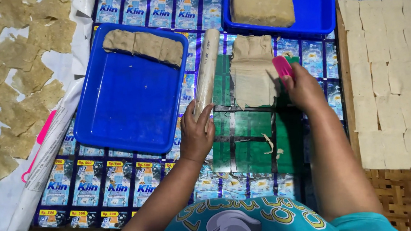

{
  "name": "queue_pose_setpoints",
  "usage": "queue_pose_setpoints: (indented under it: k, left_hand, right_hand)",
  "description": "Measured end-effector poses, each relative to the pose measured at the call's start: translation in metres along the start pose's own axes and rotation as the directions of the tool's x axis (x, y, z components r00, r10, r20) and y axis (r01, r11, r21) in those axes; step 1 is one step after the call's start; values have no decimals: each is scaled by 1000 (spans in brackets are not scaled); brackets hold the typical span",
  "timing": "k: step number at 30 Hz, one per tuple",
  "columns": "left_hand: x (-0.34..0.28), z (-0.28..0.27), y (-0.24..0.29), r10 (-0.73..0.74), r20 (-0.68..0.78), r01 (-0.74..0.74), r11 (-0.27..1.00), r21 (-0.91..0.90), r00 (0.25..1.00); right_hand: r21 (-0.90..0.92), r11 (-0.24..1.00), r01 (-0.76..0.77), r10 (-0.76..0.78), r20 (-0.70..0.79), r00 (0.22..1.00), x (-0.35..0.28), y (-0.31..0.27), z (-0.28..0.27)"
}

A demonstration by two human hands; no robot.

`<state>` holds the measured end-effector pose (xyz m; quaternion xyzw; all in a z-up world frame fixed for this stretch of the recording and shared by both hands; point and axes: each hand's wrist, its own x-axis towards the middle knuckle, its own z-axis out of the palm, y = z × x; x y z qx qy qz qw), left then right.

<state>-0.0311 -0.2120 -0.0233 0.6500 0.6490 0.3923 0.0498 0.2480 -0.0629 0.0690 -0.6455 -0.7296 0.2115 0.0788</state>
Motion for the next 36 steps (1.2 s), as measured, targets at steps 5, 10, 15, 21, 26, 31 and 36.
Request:
queue_pose_setpoints:
  k: [5, 10, 15, 21, 26, 31, 36]
  left_hand:
    - [0, -1, 3, 1, 8, -1, 1000, 7, 1000]
    - [0, -1, 7, -18, 32, 18, 1000, 13, 999]
    - [0, -5, 11, -23, 41, 22, 999, 26, 999]
    - [-1, -5, 10, -41, 62, 40, 999, 10, 997]
    - [0, -3, 10, -43, 67, 42, 999, 18, 997]
    - [0, -5, 10, -45, 73, 44, 999, 10, 996]
    - [0, -6, 10, -39, 67, 38, 999, 11, 997]
  right_hand:
    - [37, 995, -92, 89, 80, 993, 11, 75, -11]
    - [150, 971, -186, 162, 158, 974, 4, 84, -14]
    - [117, 966, -232, 216, 136, 967, 27, 135, 22]
    - [151, 943, -296, 255, 243, 936, 18, 102, -10]
    - [190, 981, -35, 29, 37, 999, 28, 123, 11]
    - [-173, 984, 42, -34, 53, 998, 35, 116, 5]
    - [-353, 928, 117, -78, 123, 989, 16, 70, -22]
